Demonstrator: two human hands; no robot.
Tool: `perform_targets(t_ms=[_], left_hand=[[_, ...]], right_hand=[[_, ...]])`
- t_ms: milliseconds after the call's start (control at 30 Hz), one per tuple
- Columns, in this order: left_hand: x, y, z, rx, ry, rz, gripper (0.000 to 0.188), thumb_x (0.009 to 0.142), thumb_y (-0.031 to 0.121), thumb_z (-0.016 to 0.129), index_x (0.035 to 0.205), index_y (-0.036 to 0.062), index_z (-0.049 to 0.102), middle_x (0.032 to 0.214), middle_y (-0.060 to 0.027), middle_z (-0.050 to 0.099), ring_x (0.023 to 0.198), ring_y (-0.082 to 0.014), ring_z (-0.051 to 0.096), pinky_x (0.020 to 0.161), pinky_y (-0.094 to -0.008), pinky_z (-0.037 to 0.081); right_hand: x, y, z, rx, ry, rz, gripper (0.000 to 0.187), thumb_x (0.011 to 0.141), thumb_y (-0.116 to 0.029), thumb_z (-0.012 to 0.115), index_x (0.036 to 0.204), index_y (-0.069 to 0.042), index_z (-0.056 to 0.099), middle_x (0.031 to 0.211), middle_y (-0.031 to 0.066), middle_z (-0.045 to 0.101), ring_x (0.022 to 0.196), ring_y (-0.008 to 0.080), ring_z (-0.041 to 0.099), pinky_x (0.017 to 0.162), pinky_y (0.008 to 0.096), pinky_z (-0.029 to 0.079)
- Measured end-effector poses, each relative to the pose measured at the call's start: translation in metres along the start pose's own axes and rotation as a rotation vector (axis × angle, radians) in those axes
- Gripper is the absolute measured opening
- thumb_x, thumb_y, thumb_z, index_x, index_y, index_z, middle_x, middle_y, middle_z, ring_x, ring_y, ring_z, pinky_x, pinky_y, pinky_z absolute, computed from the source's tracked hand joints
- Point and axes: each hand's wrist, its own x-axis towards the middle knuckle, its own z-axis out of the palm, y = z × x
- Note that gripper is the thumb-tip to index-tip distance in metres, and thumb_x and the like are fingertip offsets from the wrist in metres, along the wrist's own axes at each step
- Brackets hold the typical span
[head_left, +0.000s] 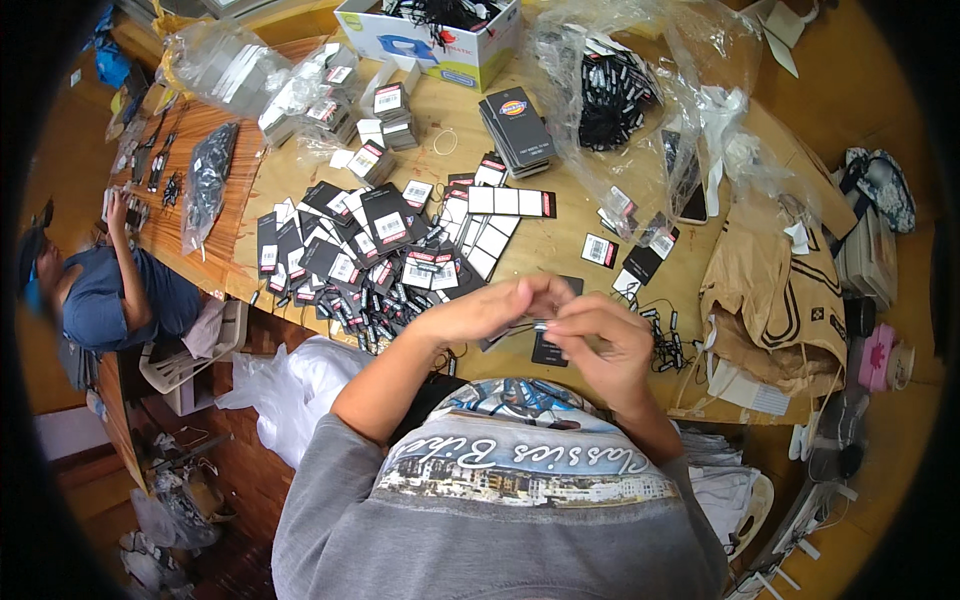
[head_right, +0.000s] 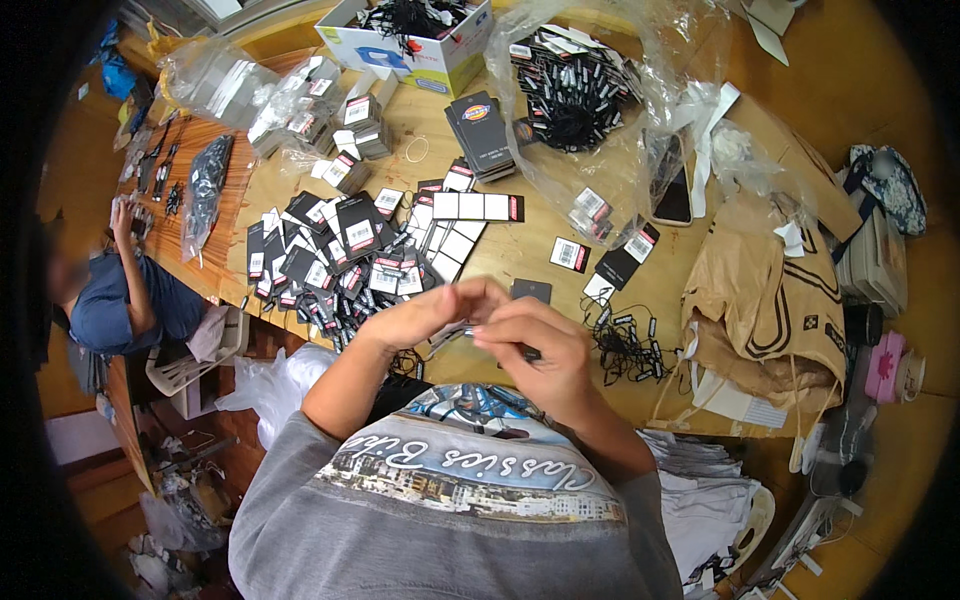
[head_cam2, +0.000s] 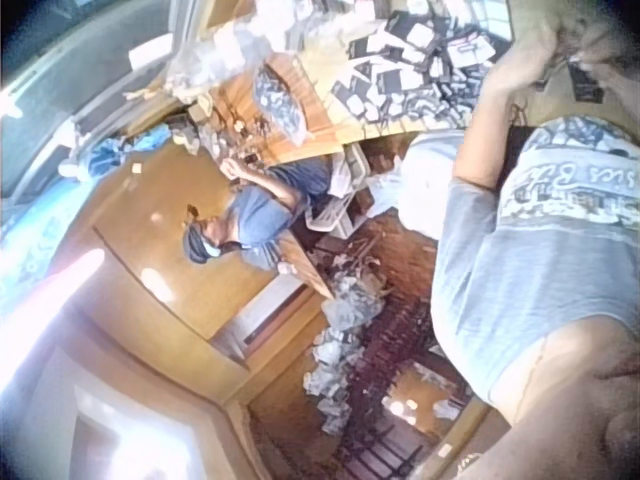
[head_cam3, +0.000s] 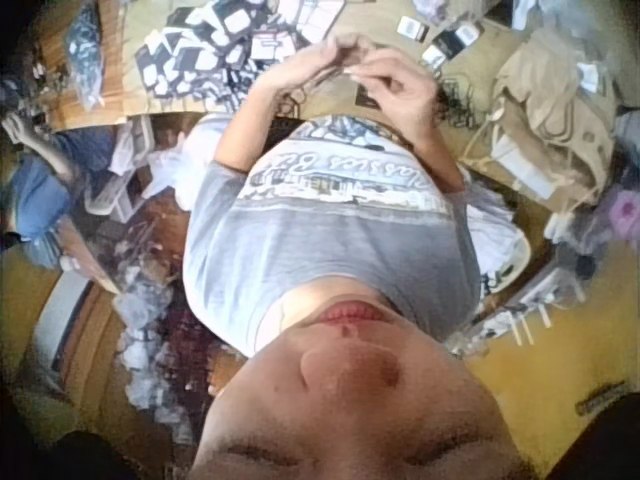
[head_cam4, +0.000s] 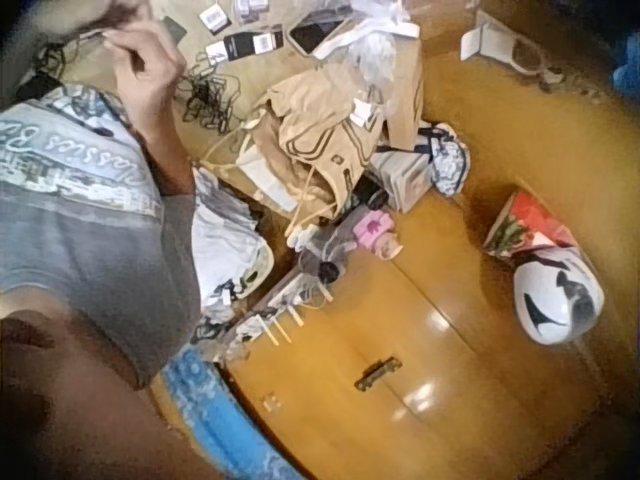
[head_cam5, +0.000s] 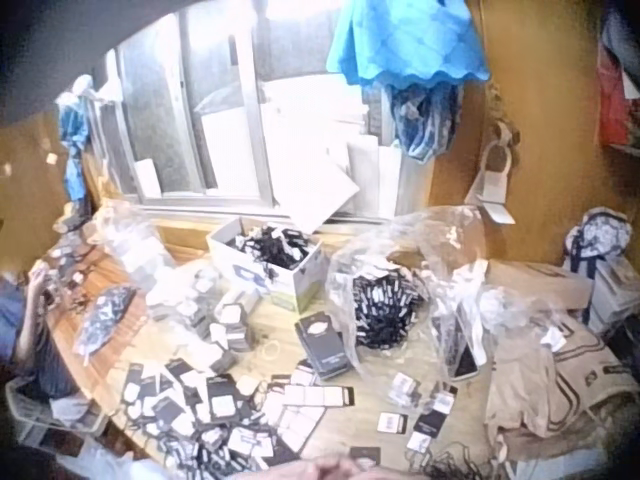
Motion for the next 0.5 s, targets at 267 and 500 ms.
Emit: perform_targets(t_ms=[267, 500], left_hand=[[-0.049, 0.006, -0.021, 0.093, -0.180, -0.274, 0.022, 0.070, 0.015, 0.065, 0.081, -0.0024, 0.060, 0.080, -0.0090, 0.059, 0.076, -0.0180, 0.055, 0.068, -0.0279, 0.042], [-0.076, 0.035, -0.011, 0.491, 0.015, -0.048, 0.011, 0.072, 0.000, 0.056, 0.082, -0.0011, 0.061, 0.083, -0.0101, 0.059, 0.079, -0.0216, 0.056, 0.068, -0.0281, 0.043]], right_hand=[[0.003, -0.008, -0.008, -0.008, -0.021, -0.089, 0.016, 0.063, 0.009, 0.062, 0.075, -0.001, 0.060, 0.069, 0.0078, 0.057, 0.057, 0.0134, 0.055, 0.046, 0.0201, 0.040], [0.003, -0.022, -0.008, 0.219, -0.174, -0.264, 0.018, 0.063, 0.009, 0.061, 0.077, -0.003, 0.061, 0.069, 0.0086, 0.058, 0.057, 0.0183, 0.057, 0.049, 0.0250, 0.043]])
